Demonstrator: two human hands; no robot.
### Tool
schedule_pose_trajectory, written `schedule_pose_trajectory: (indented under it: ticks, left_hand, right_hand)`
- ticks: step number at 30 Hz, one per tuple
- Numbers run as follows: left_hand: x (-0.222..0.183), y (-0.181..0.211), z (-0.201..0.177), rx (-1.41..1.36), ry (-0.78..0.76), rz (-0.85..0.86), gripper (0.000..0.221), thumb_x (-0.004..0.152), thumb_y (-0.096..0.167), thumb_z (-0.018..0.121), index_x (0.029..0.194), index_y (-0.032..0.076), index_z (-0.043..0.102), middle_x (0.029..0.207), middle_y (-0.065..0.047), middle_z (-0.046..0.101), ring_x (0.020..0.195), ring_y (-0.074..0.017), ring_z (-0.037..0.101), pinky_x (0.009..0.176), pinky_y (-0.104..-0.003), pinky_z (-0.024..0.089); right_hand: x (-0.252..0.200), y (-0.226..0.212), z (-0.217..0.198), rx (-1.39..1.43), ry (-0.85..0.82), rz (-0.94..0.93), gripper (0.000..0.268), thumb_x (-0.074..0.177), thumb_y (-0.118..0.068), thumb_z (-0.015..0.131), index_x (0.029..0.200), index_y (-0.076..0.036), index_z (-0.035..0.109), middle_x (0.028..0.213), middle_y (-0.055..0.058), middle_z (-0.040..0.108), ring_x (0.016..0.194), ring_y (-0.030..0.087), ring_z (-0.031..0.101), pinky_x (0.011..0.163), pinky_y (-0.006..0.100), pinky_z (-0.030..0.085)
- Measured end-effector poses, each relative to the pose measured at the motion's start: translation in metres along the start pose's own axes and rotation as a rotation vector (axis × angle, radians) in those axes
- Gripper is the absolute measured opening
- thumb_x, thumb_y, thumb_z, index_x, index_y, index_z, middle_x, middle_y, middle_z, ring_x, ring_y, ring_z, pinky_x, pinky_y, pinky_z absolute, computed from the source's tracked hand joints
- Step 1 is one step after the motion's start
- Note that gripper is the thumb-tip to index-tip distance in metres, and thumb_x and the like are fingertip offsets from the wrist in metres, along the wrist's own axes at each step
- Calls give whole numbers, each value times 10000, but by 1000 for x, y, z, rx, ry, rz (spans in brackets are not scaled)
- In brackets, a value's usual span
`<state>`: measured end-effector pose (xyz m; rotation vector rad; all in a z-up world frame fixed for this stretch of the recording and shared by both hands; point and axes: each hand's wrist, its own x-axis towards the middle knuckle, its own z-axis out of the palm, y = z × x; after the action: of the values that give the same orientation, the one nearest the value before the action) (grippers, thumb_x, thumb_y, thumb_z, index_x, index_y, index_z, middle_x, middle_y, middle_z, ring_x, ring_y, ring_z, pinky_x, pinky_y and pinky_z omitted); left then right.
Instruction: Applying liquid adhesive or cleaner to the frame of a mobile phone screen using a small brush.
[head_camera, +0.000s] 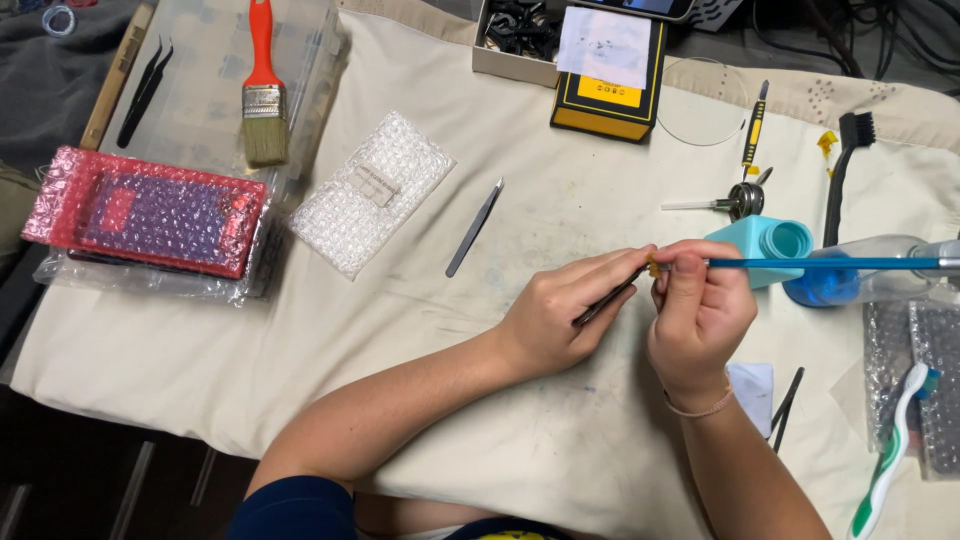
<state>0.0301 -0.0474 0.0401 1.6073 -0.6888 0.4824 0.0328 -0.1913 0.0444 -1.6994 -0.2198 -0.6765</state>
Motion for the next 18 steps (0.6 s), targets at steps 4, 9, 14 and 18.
schedule_pose_trajectory:
  ticks: [4,9,14,18]
  left_hand:
    - [0,-1,-1,-13,7,9,328,1046,40,568,1372,14,599,1307,-154,690,1184,-287,700,973,-400,596]
    - [0,-3,-1,-25,-3,14,348,1039,34,567,1385,13,593,1315,-152,686,1185,-283,697,967,-405,596]
    - [1,-2,-1,-21,5,16,351,1037,31,570,1386,6,590,1319,-157,683,1189,-283,696,972,-403,596]
    - [2,-2,-1,-20,1,20,351,1036,26,568,1385,4,589,1320,-160,683,1192,-288,694,973,-407,596]
  right_hand:
    - [-2,4,4,81,26,50,284,1150,-119,494,966,66,606,624,51,468,452,49,397,446,177,358]
    - [-3,10,7,167,41,65,290,1141,-128,491,944,64,586,600,60,439,409,61,377,401,187,339]
    - [-5,10,9,169,62,83,296,1139,-145,502,954,69,588,590,90,465,397,71,368,386,184,329]
    - [-5,10,9,179,77,81,312,1137,-169,507,949,68,584,588,113,490,389,76,382,377,184,335]
